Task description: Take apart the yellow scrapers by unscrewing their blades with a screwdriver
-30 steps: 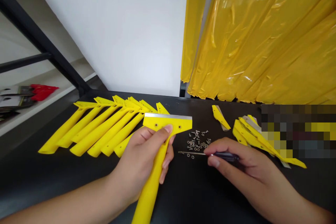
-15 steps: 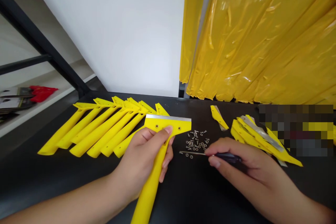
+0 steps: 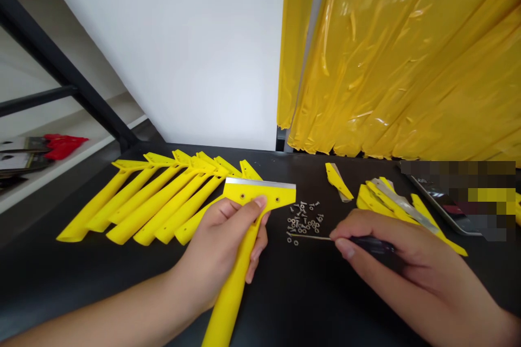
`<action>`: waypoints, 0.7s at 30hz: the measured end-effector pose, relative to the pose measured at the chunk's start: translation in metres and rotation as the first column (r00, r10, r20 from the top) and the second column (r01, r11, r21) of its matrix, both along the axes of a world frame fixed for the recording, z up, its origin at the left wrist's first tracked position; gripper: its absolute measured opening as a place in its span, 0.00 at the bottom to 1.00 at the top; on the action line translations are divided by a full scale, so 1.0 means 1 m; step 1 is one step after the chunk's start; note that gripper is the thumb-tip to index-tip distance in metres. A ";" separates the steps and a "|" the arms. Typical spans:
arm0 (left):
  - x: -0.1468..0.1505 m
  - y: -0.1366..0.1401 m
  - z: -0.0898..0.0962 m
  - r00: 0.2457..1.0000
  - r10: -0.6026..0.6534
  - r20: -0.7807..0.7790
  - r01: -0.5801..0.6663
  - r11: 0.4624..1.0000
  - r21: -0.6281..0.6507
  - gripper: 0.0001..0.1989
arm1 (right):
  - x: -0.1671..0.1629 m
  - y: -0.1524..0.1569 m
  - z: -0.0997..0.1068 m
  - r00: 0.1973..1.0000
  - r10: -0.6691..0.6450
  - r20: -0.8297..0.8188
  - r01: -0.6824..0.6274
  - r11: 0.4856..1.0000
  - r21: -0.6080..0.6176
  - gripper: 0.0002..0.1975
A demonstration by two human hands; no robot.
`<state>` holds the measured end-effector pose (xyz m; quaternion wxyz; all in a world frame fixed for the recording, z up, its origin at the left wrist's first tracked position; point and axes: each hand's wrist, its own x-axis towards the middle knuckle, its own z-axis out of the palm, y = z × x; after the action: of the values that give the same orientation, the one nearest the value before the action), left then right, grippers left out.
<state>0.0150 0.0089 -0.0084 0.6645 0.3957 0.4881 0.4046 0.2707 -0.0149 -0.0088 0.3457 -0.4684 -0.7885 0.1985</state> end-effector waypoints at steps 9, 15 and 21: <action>0.001 0.001 0.000 1.000 -0.017 -0.017 0.017 1.000 0.005 0.20 | 0.003 -0.002 0.005 0.998 -0.003 0.059 0.003 1.000 0.007 0.07; 0.000 0.000 -0.001 0.999 -0.019 -0.029 0.019 1.000 0.001 0.20 | 0.002 -0.001 0.005 0.997 -0.016 0.071 0.018 1.000 -0.021 0.07; 0.001 0.000 0.000 0.999 -0.020 -0.029 0.020 1.000 -0.006 0.20 | 0.003 -0.001 0.003 0.998 0.001 0.064 0.001 0.999 -0.034 0.07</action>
<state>0.0162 0.0088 -0.0081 0.6625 0.4045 0.4947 0.3908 0.2742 -0.0158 -0.0057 0.3122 -0.4803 -0.7957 0.1967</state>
